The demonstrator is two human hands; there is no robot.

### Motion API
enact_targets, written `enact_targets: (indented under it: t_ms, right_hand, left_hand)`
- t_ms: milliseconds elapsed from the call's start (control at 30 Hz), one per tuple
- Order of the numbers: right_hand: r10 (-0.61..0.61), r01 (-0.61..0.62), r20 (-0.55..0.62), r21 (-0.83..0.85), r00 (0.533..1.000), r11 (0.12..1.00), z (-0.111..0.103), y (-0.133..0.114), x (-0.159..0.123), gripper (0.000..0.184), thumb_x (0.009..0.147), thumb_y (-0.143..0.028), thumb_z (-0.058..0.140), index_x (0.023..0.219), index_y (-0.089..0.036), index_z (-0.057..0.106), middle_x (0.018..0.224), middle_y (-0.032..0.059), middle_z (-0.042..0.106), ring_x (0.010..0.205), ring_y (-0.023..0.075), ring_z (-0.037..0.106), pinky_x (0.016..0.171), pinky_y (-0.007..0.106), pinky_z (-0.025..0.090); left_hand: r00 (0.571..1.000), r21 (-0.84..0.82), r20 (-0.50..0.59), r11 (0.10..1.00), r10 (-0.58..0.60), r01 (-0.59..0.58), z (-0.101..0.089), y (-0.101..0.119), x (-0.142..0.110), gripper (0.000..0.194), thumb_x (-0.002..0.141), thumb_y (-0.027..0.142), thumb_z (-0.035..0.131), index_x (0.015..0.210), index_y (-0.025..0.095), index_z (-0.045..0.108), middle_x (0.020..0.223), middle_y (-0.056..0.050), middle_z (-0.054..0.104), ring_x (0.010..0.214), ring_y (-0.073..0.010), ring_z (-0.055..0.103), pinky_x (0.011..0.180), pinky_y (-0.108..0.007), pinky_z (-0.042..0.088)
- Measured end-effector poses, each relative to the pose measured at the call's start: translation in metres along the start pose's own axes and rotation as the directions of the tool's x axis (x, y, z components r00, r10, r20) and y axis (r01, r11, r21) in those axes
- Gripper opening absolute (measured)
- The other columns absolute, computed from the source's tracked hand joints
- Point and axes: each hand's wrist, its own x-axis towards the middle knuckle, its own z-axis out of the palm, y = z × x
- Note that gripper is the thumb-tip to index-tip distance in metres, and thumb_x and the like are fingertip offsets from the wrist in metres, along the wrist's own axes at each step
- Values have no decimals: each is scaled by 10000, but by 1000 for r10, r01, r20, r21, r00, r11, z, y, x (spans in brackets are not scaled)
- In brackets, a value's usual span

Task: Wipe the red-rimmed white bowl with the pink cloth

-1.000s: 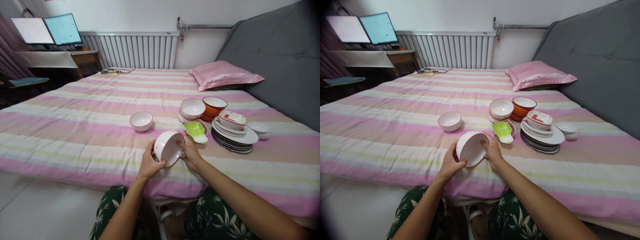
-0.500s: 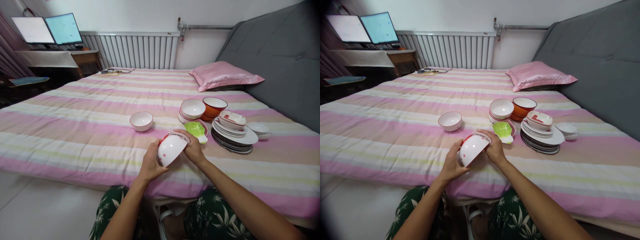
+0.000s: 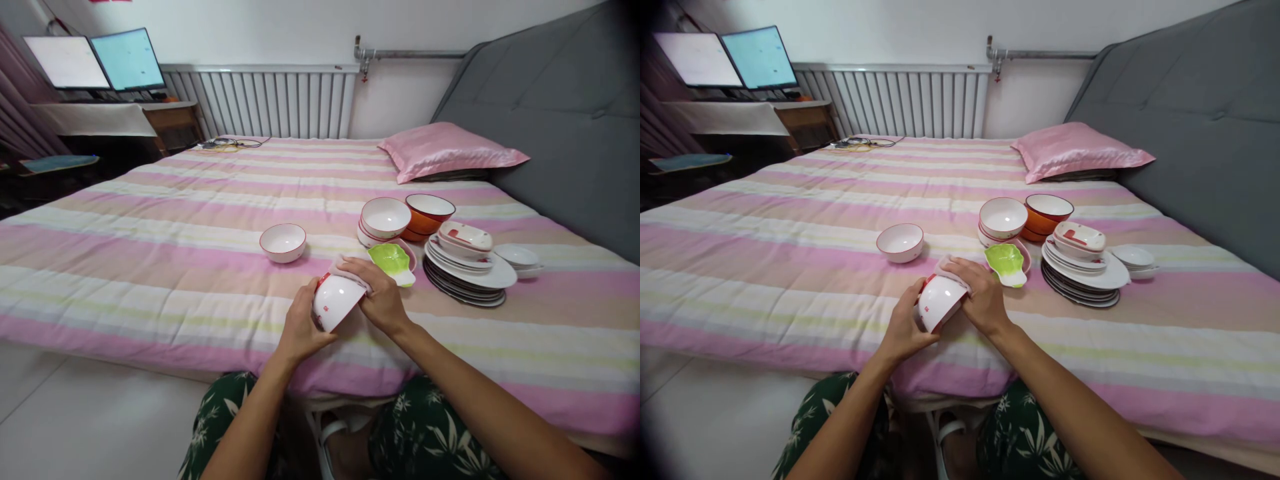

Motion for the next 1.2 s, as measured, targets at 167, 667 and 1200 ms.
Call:
enact_targets:
  t_ms: [167, 667, 1200]
  right_hand:
    - [-53, 59, 49, -131, 997, 990, -2, -7, 1, 474, 759, -73, 485, 1156, -295, 616, 1261, 10, 582, 1155, 215, 528, 985, 405, 410]
    - [-139, 147, 50, -275, 989, 950, 5, -15, -1, 510, 750, -16, 449, 1125, -305, 640, 1240, -13, 602, 1137, 215, 529, 975, 390, 412]
    - [510, -315, -228, 563, 830, 764, 22, 15, -4, 359, 672, -133, 559, 1003, -196, 684, 1036, 47, 697, 968, 197, 624, 894, 347, 470]
  left_hand:
    - [1000, -13, -1, 1000, -14, 14, 1, -1, 0, 884, 537, 197, 710, 1333, 158, 330, 1208, -138, 514, 1108, -308, 515, 920, -439, 450]
    - [998, -97, 3, 993, -69, 69, 5, 4, 1, 833, 575, 142, 694, 1328, 168, 337, 1244, -124, 498, 1130, -296, 499, 941, -430, 427]
    - [987, -321, 34, 933, -158, 161, 9, 3, 5, 958, 602, 347, 790, 1388, 168, 273, 1411, -156, 382, 1301, -325, 366, 1083, -469, 303]
